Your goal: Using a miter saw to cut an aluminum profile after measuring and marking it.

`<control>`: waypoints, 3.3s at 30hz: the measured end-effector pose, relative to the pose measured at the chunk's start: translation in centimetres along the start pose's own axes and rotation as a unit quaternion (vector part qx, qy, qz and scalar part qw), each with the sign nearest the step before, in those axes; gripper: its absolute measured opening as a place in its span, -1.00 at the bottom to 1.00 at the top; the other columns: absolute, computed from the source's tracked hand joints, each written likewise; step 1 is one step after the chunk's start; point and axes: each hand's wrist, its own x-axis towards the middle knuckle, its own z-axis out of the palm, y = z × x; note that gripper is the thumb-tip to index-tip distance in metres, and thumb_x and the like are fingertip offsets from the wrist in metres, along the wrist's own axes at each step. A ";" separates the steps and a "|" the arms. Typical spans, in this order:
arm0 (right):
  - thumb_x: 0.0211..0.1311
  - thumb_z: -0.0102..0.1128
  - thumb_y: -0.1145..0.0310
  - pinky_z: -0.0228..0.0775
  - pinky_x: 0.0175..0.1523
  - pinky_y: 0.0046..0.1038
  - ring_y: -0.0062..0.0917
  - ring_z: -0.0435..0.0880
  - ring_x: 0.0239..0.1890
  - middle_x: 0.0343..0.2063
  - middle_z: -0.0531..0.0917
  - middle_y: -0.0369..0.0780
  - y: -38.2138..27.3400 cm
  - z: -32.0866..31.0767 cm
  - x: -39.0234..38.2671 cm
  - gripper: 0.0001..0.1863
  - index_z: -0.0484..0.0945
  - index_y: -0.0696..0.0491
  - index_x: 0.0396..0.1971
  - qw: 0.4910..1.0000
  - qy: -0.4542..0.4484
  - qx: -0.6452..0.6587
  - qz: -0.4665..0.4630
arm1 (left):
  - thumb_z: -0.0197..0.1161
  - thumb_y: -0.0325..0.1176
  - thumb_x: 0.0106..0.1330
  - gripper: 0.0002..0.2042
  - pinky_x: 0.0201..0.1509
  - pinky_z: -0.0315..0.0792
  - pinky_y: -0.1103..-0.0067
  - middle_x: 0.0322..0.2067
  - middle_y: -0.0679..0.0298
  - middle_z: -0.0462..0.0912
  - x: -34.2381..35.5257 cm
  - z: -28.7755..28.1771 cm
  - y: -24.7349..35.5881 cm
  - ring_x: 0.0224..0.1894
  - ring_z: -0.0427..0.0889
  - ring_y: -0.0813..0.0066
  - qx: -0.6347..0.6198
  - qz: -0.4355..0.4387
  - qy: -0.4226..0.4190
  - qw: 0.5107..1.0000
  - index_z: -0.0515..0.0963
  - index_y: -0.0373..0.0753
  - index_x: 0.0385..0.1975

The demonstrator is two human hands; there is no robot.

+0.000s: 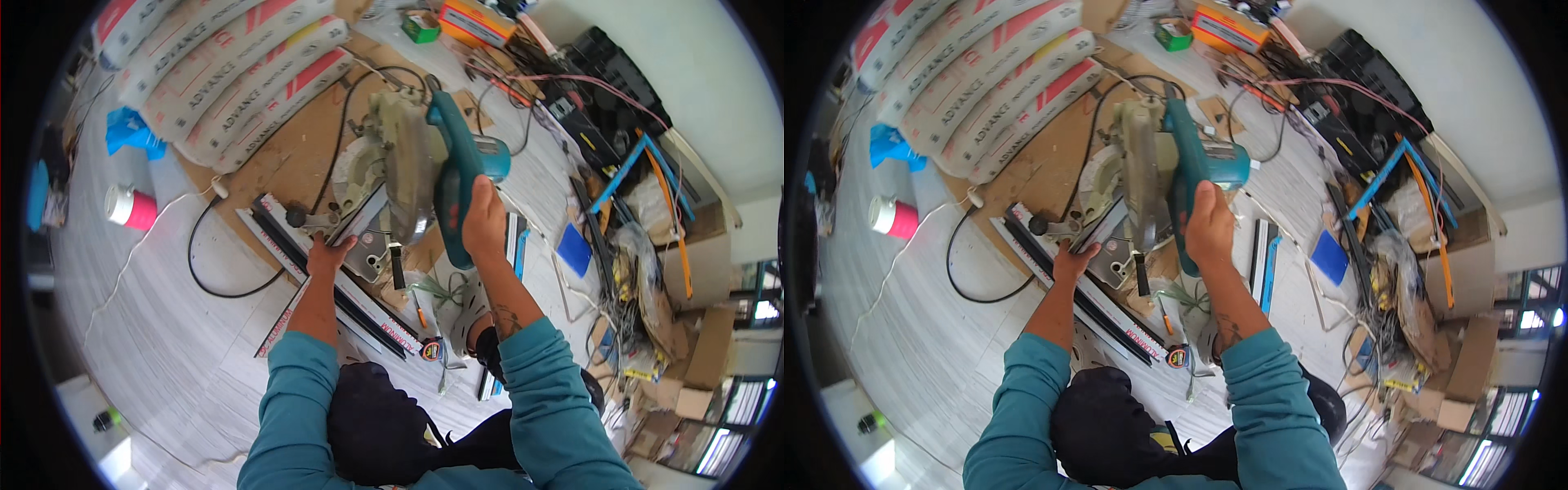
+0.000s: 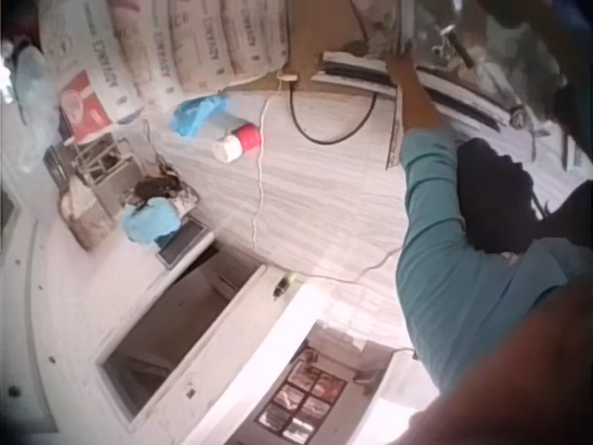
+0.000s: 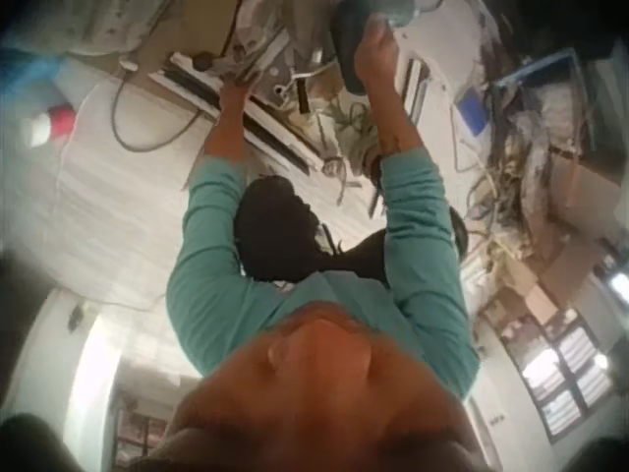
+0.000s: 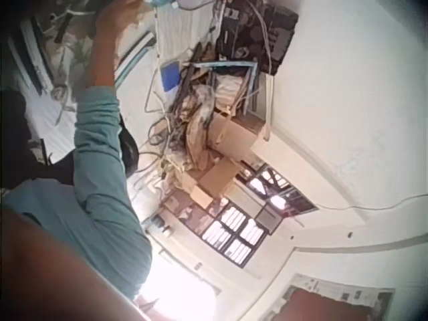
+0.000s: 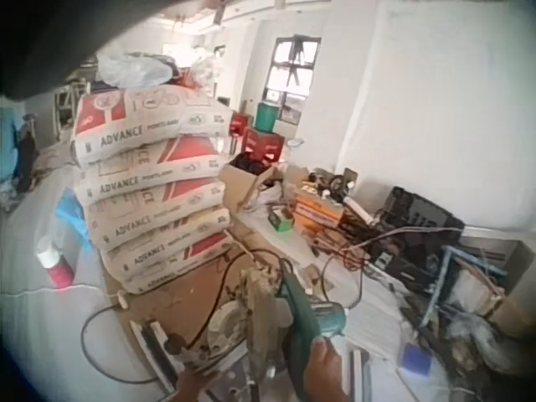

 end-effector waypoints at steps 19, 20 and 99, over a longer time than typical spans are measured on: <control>0.43 -0.15 0.01 0.38 -0.30 0.07 0.16 0.58 -0.45 -0.57 0.60 0.11 5.2 -0.7 -0.5 -0.55 0.51 0.11 -0.14 0.993 0.042 -0.062 -0.095 | 0.41 0.41 -0.27 -0.02 0.34 -0.01 -0.05 0.18 0.19 0.51 3.0 2.6 -1.2 0.28 0.39 0.04 -0.044 0.009 -0.024 0.999 0.42 0.00 0.23; 0.43 -0.15 0.01 0.38 -0.30 0.07 0.16 0.58 -0.45 -0.57 0.60 0.11 5.2 -0.6 -0.5 -0.55 0.51 0.11 -0.14 0.993 0.044 -0.061 -0.092 | 0.41 0.42 -0.27 -0.01 0.34 0.01 -0.04 0.18 0.18 0.51 3.3 2.7 -1.8 0.27 0.39 0.04 -0.069 0.033 -0.022 0.997 0.42 0.00 0.23; 0.39 -0.25 -0.26 0.45 -0.53 -0.37 -0.43 0.60 -0.63 -0.56 0.59 -0.17 -9.3 -1.5 4.8 -0.33 0.51 0.12 -0.21 0.992 -0.081 -0.036 0.089 | 0.37 0.43 -0.23 -0.07 0.25 0.12 0.04 0.07 0.16 0.61 -1.4 -1.2 3.3 0.18 0.51 0.10 0.012 -0.076 -0.027 0.997 0.43 -0.05 0.15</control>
